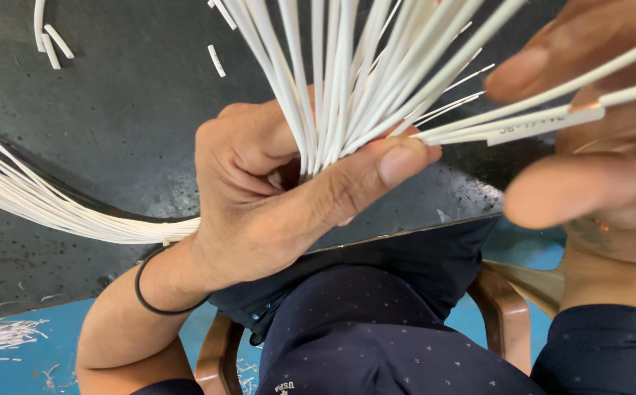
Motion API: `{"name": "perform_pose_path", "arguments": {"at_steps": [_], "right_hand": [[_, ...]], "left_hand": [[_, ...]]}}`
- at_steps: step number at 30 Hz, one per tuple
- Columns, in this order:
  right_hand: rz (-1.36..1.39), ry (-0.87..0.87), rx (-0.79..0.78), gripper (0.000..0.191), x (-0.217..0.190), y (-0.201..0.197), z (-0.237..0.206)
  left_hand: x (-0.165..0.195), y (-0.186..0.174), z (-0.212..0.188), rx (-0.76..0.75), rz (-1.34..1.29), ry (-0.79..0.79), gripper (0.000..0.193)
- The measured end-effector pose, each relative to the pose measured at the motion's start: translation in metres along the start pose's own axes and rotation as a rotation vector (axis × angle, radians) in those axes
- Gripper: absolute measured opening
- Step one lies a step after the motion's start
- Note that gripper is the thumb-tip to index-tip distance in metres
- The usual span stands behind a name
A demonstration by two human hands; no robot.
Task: The person holds a bundle of white wires in one hand and, one at a time, slides a small white insulating sleeve over the exposed copper end of each wire, pushing it down the wire before moving to the next one. The sleeved wires accumulate in the bundle as the work proceeds.
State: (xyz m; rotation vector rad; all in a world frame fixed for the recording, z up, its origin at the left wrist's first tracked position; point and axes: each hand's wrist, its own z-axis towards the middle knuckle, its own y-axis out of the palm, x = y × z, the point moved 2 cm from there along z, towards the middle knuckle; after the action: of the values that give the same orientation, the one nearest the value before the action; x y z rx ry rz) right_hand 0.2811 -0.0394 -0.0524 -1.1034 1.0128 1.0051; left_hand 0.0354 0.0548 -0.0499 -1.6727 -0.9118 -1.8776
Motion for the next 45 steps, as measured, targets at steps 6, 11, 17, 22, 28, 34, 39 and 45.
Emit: {"name": "perform_pose_path", "arguments": {"at_steps": [6,11,17,22,28,34,39,45], "right_hand": [[0.280,-0.035,-0.003,0.050,0.023,-0.009,0.004],[0.260,0.029,-0.056,0.047,0.026,-0.012,0.011],[0.116,-0.073,-0.261,0.028,0.013,-0.007,0.027],[-0.048,-0.223,-0.426,0.021,-0.001,0.000,0.058],[-0.191,-0.259,-0.375,0.023,-0.014,0.000,0.044],[-0.066,-0.109,-0.252,0.018,-0.013,0.006,0.030],[-0.071,-0.124,-0.313,0.015,-0.015,0.018,0.049],[-0.257,-0.493,-0.475,0.027,0.003,0.026,0.059]], "left_hand": [[-0.005,-0.002,-0.003,0.022,-0.140,-0.029,0.015],[-0.005,-0.004,-0.004,-0.001,-0.247,0.043,0.012],[-0.007,-0.001,-0.003,-0.009,-0.104,0.016,0.016],[-0.009,0.003,0.001,0.005,-0.104,0.019,0.018],[-0.007,0.004,-0.001,0.060,-0.165,-0.021,0.017],[-0.002,0.000,-0.001,0.103,-0.207,-0.053,0.016],[0.002,0.001,0.000,0.062,-0.231,-0.063,0.014],[-0.002,0.003,0.002,0.107,-0.335,-0.156,0.020]]}}
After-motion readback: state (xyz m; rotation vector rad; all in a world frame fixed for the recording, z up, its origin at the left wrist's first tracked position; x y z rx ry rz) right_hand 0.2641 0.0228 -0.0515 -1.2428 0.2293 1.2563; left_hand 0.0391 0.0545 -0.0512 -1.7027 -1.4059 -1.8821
